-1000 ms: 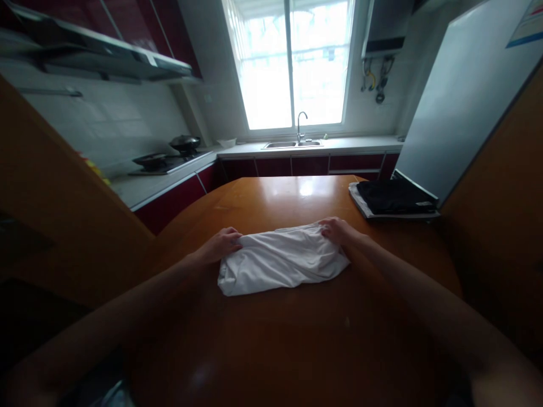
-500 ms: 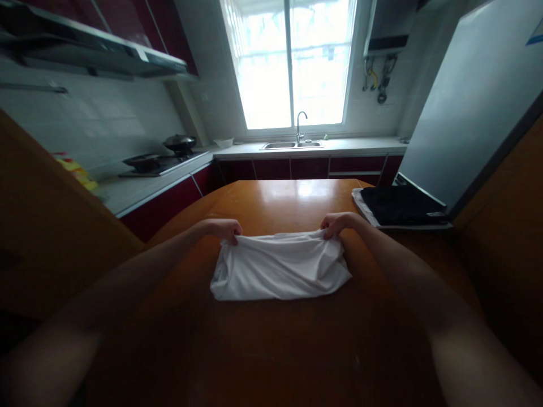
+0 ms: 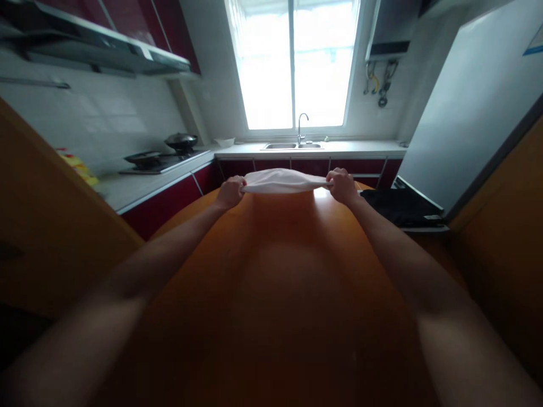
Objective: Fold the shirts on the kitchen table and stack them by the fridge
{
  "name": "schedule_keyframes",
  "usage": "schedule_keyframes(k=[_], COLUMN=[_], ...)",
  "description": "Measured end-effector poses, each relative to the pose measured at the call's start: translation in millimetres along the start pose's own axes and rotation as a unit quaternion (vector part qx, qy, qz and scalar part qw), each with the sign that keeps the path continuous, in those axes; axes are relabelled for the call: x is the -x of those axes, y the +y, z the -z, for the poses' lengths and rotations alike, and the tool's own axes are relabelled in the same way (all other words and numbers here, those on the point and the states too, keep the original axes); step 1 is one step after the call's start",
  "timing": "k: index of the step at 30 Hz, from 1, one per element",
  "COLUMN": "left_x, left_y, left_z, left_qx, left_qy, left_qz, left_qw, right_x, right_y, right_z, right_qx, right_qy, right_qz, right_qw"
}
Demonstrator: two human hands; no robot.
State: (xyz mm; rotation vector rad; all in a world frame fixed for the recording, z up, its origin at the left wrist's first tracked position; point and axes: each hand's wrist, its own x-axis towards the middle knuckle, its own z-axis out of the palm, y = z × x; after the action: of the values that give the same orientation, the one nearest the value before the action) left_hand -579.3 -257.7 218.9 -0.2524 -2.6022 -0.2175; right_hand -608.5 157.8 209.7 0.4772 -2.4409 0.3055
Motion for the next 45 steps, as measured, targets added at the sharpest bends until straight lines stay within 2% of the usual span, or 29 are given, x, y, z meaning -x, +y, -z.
schedule_keyframes(k=[3, 6, 7, 9, 13, 16, 22, 28, 32, 37, 41, 45], left_x=[50.8, 97.9, 108.2, 117.2, 99.3, 78.1, 60.0, 49.6, 47.3, 60.5, 89.4, 138.4], left_y=[-9.2, -26.3, -32.4, -42.0, -43.4, -34.2, -23.5, -26.0, -24.2, -19.9, -19.2, -16.9], left_z=[-14.4, -27.0, -30.1, -34.8, -45.8, -59.7, -86.4, -91.3, -77.5, -35.1, 8.0, 45.5], left_qx=[0.015, 0.046, 0.073, 0.099, 0.077, 0.062, 0.026, 0.035, 0.075, 0.124, 0.173, 0.205], left_qy=[-0.102, -0.188, -0.213, -0.221, -0.185, -0.183, -0.183, -0.163, -0.130, -0.099, -0.071, -0.060], left_qz=[-0.042, -0.099, -0.121, -0.114, -0.029, 0.005, 0.070, 0.079, 0.053, 0.001, -0.067, -0.119], left_qw=[0.994, 0.976, 0.967, 0.964, 0.979, 0.981, 0.980, 0.983, 0.987, 0.987, 0.980, 0.970], right_x=[46.3, 91.7, 101.9, 111.2, 96.7, 82.0, 73.2, 66.1, 68.6, 74.9, 89.4, 126.4], right_y=[-5.2, -8.1, -8.3, -8.9, -17.1, -28.7, -39.8, -37.9, -39.7, -44.1, -43.1, -45.2], right_z=[-4.2, -15.1, -18.9, -25.5, -38.3, -51.6, -76.9, -82.0, -76.2, -53.0, -16.5, 28.8], right_qx=[-0.008, -0.097, -0.131, -0.166, -0.112, -0.084, -0.063, -0.051, -0.057, -0.074, -0.138, -0.189], right_qy=[-0.145, -0.294, -0.318, -0.310, -0.229, -0.228, -0.248, -0.259, -0.230, -0.184, -0.149, -0.138], right_qz=[0.060, 0.106, 0.106, 0.081, -0.026, -0.072, -0.107, -0.090, -0.048, -0.021, 0.016, 0.101], right_qw=[0.988, 0.945, 0.933, 0.932, 0.967, 0.967, 0.961, 0.960, 0.970, 0.980, 0.979, 0.967])
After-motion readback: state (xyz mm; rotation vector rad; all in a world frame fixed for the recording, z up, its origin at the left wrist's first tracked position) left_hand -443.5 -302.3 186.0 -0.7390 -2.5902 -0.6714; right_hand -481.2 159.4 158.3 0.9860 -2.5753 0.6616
